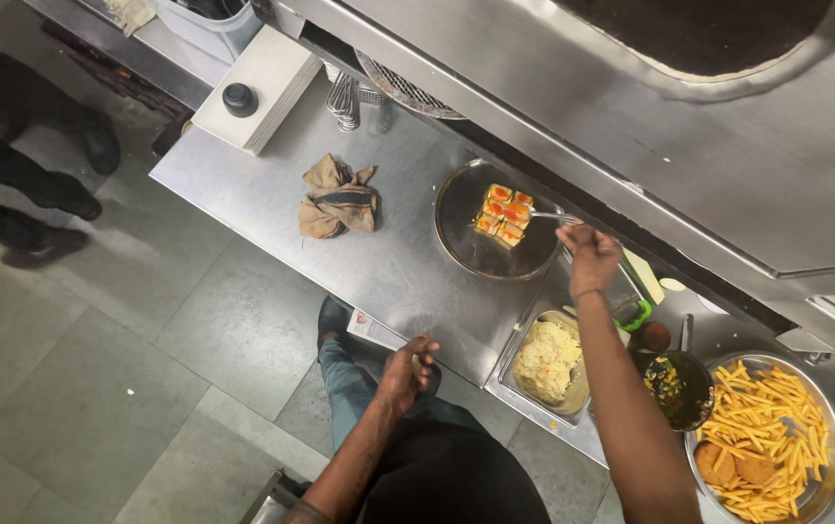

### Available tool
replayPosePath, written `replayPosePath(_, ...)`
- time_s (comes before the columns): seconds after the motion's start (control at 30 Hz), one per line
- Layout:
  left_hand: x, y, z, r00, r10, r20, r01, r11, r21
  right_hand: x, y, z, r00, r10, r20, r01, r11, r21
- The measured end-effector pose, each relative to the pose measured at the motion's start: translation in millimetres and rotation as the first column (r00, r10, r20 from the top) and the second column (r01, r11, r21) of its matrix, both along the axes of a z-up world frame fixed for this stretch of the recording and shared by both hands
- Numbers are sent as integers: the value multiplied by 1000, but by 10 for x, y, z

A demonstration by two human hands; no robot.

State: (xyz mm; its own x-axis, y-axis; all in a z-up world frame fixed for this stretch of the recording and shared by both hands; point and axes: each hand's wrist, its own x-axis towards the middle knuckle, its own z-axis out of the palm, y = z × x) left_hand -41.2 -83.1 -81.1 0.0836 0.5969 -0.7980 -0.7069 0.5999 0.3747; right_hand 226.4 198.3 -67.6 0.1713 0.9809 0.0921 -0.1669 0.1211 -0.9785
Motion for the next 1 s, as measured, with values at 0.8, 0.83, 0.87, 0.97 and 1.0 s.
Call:
replayPosePath(0.8, -247, -152, -87, 983, 170, 67, -168, 985, -24, -1312, 1528, -342, 959, -127, -255, 64, 968, -243)
replayPosePath(0.83, -265, -172, -98, 982, 176, 66, -175, 984, -25, -1421, 1611, -335, 957, -118, -266, 49, 967, -252)
replayPosePath(0.87, -292, -187, -109, 981, 183, 65, -182, 983, -25, -1507, 1672, -336, 955, -107, -275, 35, 967, -254)
replayPosePath(0.97, -369, -272, -125, 975, 210, 70, -206, 977, -50, -1577, 1711, -351, 942, -93, -322, 0, 961, -278)
replayPosePath(1.0, -398, -293, -126, 973, 222, 59, -219, 974, -52, -1545, 1681, -357, 936, -95, -338, -8, 957, -290)
